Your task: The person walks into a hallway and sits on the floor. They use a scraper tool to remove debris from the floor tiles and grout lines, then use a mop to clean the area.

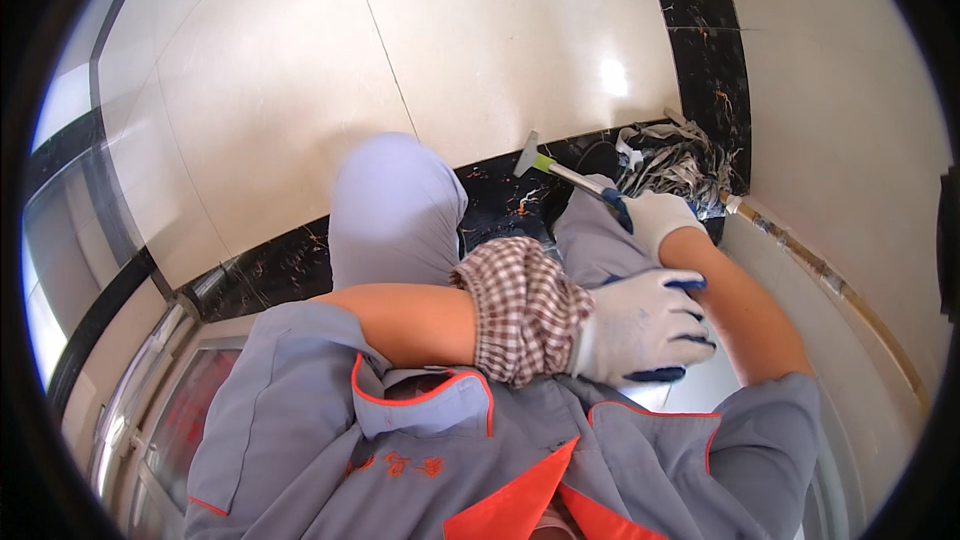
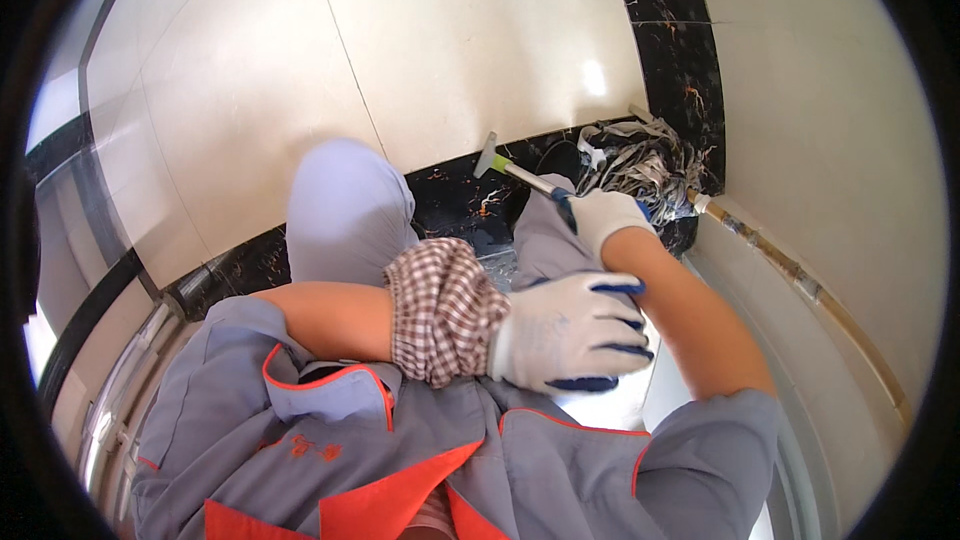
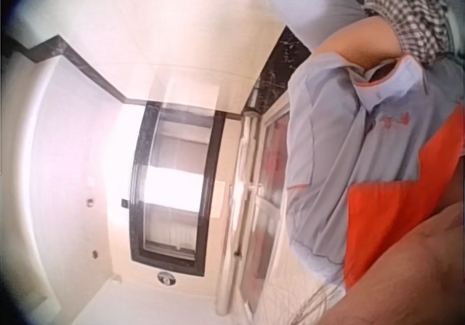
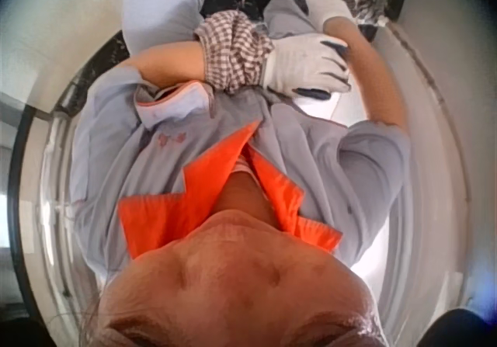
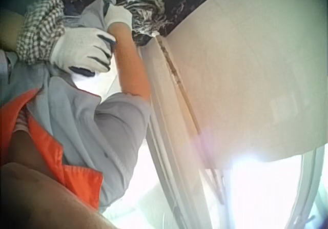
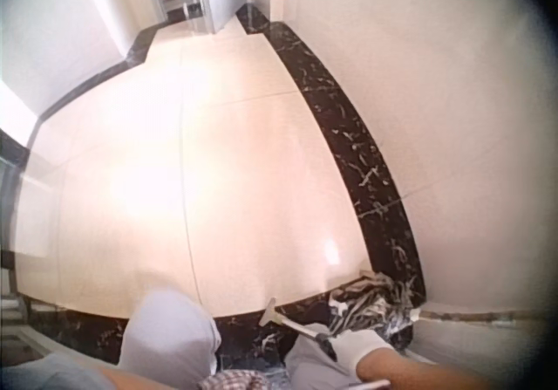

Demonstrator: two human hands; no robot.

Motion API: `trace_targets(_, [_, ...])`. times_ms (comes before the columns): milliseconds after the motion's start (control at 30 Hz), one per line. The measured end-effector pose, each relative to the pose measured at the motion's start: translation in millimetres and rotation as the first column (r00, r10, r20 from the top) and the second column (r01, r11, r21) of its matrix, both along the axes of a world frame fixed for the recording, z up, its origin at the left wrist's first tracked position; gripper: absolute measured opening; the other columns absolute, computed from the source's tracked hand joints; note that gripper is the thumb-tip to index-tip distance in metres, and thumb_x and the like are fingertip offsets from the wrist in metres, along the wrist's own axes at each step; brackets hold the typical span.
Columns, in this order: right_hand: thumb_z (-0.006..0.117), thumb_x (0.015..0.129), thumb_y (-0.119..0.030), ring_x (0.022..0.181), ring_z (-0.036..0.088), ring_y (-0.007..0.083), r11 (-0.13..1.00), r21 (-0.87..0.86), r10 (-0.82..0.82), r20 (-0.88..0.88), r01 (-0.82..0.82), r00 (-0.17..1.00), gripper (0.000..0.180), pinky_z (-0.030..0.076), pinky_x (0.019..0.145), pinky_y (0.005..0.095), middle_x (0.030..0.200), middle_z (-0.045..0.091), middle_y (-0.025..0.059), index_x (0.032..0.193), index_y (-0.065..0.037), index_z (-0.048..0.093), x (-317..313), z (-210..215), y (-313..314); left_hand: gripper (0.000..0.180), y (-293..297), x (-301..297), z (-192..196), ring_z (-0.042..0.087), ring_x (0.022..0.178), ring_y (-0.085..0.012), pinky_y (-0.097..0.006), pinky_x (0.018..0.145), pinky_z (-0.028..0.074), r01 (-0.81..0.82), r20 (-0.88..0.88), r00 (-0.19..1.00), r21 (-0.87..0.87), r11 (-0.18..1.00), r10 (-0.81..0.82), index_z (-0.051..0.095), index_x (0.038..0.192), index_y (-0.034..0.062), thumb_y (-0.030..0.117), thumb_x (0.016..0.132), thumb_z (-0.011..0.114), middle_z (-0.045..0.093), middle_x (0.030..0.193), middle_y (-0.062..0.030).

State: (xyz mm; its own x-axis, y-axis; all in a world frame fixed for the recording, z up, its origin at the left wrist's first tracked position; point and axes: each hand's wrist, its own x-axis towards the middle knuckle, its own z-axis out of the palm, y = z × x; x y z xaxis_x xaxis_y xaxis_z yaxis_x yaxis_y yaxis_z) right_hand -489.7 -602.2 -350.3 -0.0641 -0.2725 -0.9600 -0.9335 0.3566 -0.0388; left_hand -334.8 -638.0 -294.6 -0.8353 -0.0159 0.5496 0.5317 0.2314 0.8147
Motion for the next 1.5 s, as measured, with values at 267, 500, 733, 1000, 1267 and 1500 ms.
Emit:
trace_targets(267, [0.055, 0.099, -0.035, 0.108, 0.068, 0.0363, 0.913, 0.008, -0.405, -0.071, 0.407, 0.911, 0.036, 0.054, 0.094, 0.0449, 0.121, 0.069, 0.0157, 0.132, -0.024, 0.062, 62.9, -24.6, -21.7, 0.044, -166.6, 75.0, -21.1, 0.063, 0.102, -0.0331, -0.050, 0.107, 0.042, -0.104, 0.498, 0.809, -0.400, 0.910, 0.312, 0.062, 0.117, 0.0024, 0.012, 0.076, 0.074, 0.068, 0.108, -0.0125])
trace_targets(500, [0.060, 0.097, -0.039, 0.100, 0.067, 0.0417, 0.476, 0.016, -0.868, 0.171, 0.879, 0.466, 0.057, 0.053, 0.088, 0.0487, 0.115, 0.069, 0.0204, 0.150, -0.030, 0.042, 159.5, -106.4, 37.4, 0.053, -167.5, 112.4, -105.9, 0.061, 0.116, -0.0306, -0.051, 0.111, 0.038, -0.587, 0.308, 0.512, -0.556, 0.588, 0.802, 0.050, 0.135, 0.0039, 0.013, 0.087, 0.071, 0.066, 0.124, -0.0119])
trace_targets(733, [0.058, 0.099, -0.034, 0.072, 0.062, 0.0220, 0.028, -0.108, -0.955, 0.289, 0.994, 0.059, 0.028, 0.049, 0.062, 0.0406, 0.077, 0.061, 0.0083, 0.121, -0.017, 0.059, 286.6, -158.9, 104.0, 0.058, -170.7, 130.1, -99.4, 0.060, 0.119, -0.0287, -0.049, 0.114, 0.035, -0.571, 0.349, 0.499, -0.556, 0.604, 0.793, 0.049, 0.140, 0.0064, 0.012, 0.087, 0.072, 0.067, 0.123, -0.0111])
trace_targets(1000, [0.059, 0.099, -0.042, 0.053, 0.048, 0.0156, -0.587, 0.284, -0.751, 0.159, 0.759, -0.640, 0.029, 0.040, 0.050, 0.0332, 0.063, 0.051, 0.0014, 0.085, -0.016, 0.057, 255.1, -67.7, 30.1, 0.058, -178.4, 144.3, -101.7, 0.061, 0.118, -0.0287, -0.048, 0.113, 0.035, -0.586, 0.354, 0.464, -0.564, 0.582, 0.812, 0.050, 0.139, 0.0053, 0.012, 0.086, 0.073, 0.068, 0.123, -0.0119])
trace_targets(1267, [0.056, 0.100, -0.046, 0.051, 0.047, 0.0173, -0.582, 0.307, -0.732, 0.206, 0.753, -0.650, 0.037, 0.041, 0.048, 0.0325, 0.060, 0.047, 0.0011, 0.079, -0.015, 0.054, 247.9, -54.0, 18.2, 0.059, -178.2, 142.0, -99.8, 0.061, 0.118, -0.0278, -0.048, 0.113, 0.035, -0.566, 0.381, 0.482, -0.552, 0.612, 0.789, 0.050, 0.138, 0.0052, 0.012, 0.085, 0.074, 0.068, 0.122, -0.0115])
trace_targets(1500, [0.056, 0.100, -0.042, 0.053, 0.049, 0.0174, -0.617, 0.326, -0.709, 0.163, 0.716, -0.686, 0.031, 0.042, 0.049, 0.0320, 0.066, 0.050, 0.0021, 0.084, -0.016, 0.054, 246.2, -54.4, 17.3, 0.059, -177.4, 140.7, -98.7, 0.061, 0.119, -0.0276, -0.048, 0.114, 0.035, -0.561, 0.369, 0.493, -0.557, 0.612, 0.788, 0.050, 0.138, 0.0054, 0.012, 0.085, 0.073, 0.068, 0.122, -0.0115])
